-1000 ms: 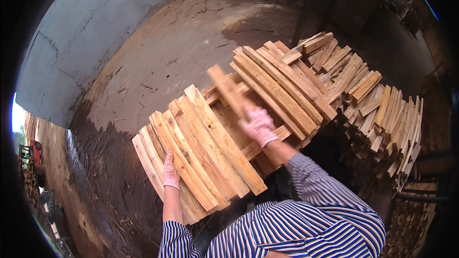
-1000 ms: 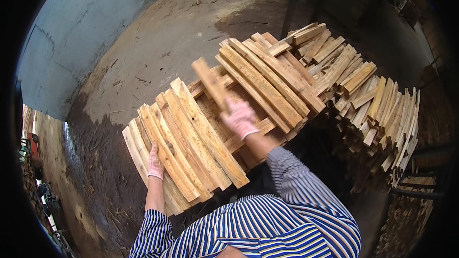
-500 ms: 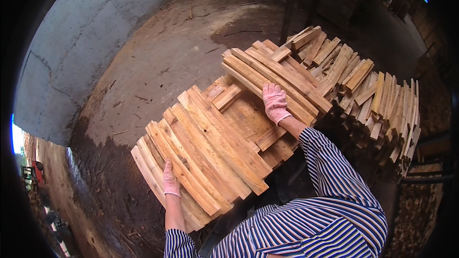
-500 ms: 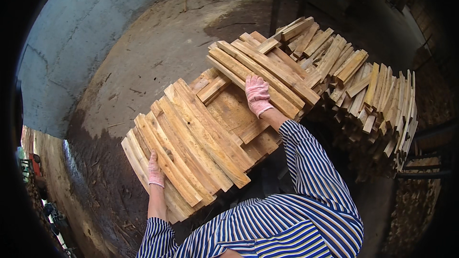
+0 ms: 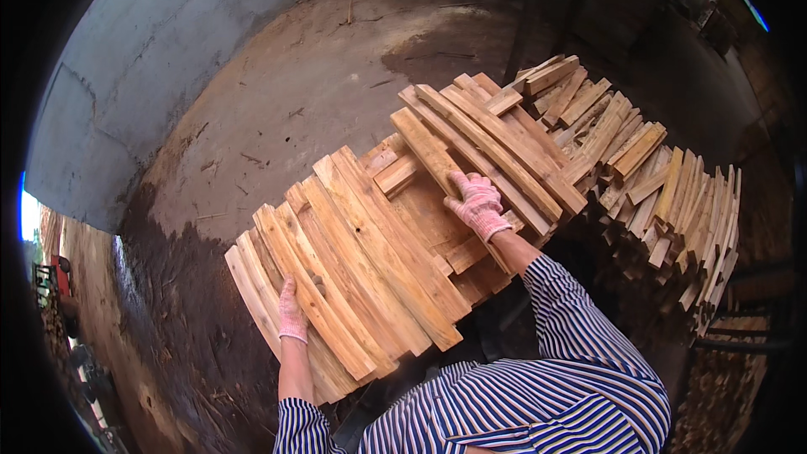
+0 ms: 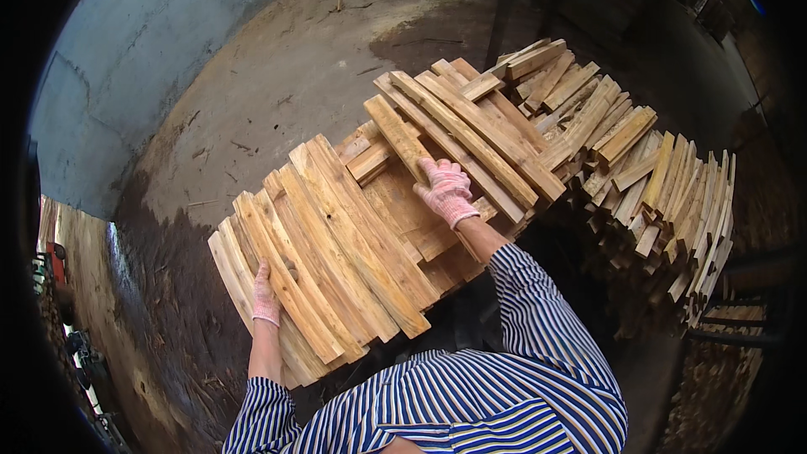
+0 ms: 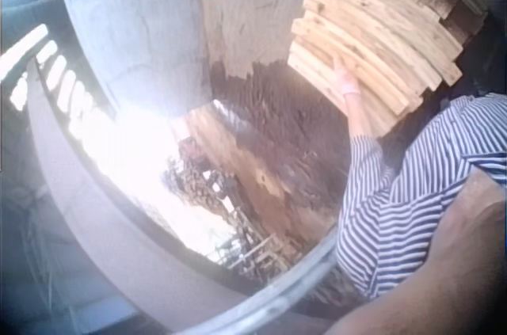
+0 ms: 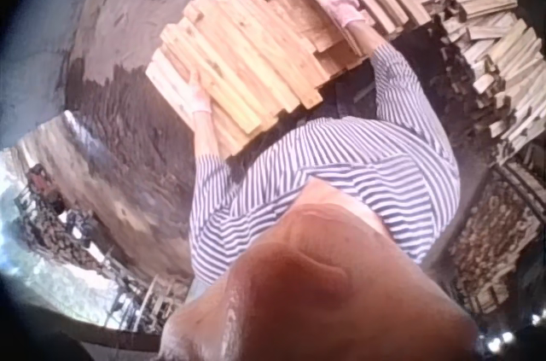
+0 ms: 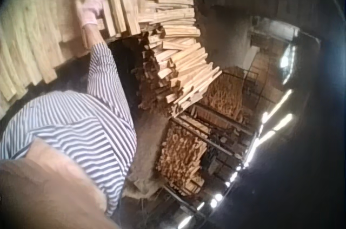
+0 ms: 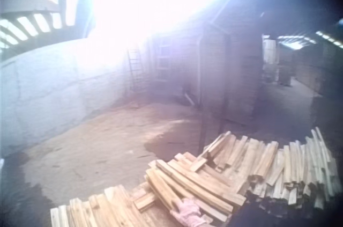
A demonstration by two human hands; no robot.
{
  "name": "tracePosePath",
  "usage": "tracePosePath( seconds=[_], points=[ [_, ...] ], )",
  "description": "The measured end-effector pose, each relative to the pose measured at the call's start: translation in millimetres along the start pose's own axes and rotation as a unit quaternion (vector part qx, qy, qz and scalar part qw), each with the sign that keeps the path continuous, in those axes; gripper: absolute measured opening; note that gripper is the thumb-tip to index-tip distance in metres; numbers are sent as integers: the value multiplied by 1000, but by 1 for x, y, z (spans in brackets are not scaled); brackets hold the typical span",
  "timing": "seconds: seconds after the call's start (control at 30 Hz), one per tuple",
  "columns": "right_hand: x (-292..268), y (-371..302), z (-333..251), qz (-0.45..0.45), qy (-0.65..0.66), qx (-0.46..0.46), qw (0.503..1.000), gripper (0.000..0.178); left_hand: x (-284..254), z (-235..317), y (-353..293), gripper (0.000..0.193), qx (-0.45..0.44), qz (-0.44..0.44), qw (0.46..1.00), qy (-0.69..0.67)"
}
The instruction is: The person stacks wooden planks in a lumber yard. They pick up planks from a pile and place them onto a growing stack, arranging them to form a neat pile.
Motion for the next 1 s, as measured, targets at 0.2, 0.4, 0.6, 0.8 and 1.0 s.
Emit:
tracePosePath(
  seconds=[0.2,0.4,0.6,0.8,1.0],
  points=[
    [5,-7,-8,11,18,46,999,68,25,-2,-5,51,-9,42,999,-6],
    [51,-58,-54,6,87,-67,994,65,27,3,-4,49,0,38,999,-9],
    [20,-75,-120,58,97,-179,977,88,76,-22,-21,41,4,16,994,-111],
    [18,-67,-119,-27,354,-201,913,83,179,-49,-44,58,100,-158,982,36],
    [-11,2,-19,209,-240,-123,940,66,56,63,-70,86,268,134,911,283]
  ],
)
Point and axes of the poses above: each hand's wrist, its own y-axis towards the middle knuckle, its own x-axis out of the palm, z = x × y, the point moved 1 cm from there along y, towards the middle knuckle, and after that the axes turned 10 degrees about z, right-handed, at the moved point
